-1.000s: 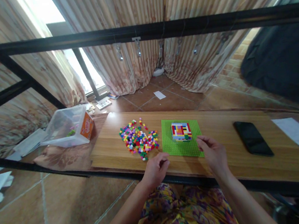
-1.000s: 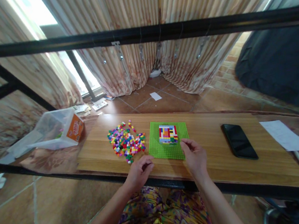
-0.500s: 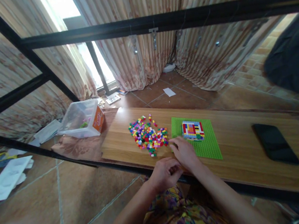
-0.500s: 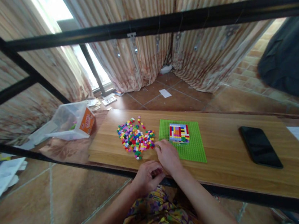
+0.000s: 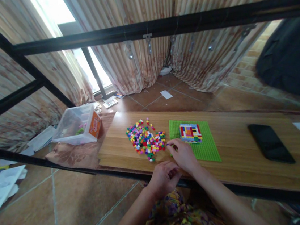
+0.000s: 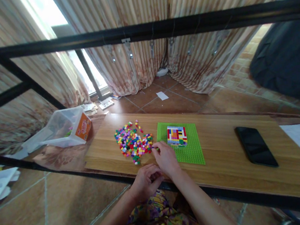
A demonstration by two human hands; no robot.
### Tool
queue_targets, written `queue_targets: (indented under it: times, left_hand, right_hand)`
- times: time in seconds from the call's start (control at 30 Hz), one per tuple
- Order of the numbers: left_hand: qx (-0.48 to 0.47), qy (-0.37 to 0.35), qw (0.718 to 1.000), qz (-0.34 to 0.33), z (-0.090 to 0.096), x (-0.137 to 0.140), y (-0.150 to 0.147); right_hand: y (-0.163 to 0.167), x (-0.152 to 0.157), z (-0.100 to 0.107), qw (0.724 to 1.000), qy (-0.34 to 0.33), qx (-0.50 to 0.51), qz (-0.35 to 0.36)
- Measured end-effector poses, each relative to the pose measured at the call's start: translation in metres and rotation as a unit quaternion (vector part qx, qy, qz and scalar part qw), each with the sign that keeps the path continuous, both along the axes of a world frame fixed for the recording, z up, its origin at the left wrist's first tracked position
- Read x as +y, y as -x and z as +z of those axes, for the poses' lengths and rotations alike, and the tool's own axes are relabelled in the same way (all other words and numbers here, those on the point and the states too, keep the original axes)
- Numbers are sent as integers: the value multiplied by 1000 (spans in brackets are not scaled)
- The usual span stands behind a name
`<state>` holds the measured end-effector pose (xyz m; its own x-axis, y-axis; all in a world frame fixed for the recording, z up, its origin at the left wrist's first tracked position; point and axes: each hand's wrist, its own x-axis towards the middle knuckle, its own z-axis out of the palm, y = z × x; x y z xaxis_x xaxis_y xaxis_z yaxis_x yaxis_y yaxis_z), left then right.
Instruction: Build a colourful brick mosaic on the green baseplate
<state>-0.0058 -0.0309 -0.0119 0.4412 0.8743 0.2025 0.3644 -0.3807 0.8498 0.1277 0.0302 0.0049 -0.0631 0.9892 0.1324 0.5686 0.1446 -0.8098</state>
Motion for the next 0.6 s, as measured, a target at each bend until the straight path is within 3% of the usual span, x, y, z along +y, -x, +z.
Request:
queue_targets:
  times: [0.07, 0.17, 0.23, 0.43, 0.6]
  left_hand:
    - [2, -5, 1000, 0, -1, 0, 0]
    - [-1, -13, 1000, 2, -1, 0, 0]
    - [-4, -10, 1000, 5, 0, 0, 0]
    - [-1, -4, 1000, 13, 1, 1, 0]
    - [13, -9, 1000, 19, 2, 2, 0]
  right_hand:
    - [-7, -7, 3, 988, 36, 149, -31]
    - [-19, -17, 9, 931, 85, 345, -82]
    - [-26, -22, 15, 899, 93, 417, -99]
    - [-36, -33, 26, 871, 91, 476, -81]
    - [-43, -40, 21, 881, 82, 461, -73]
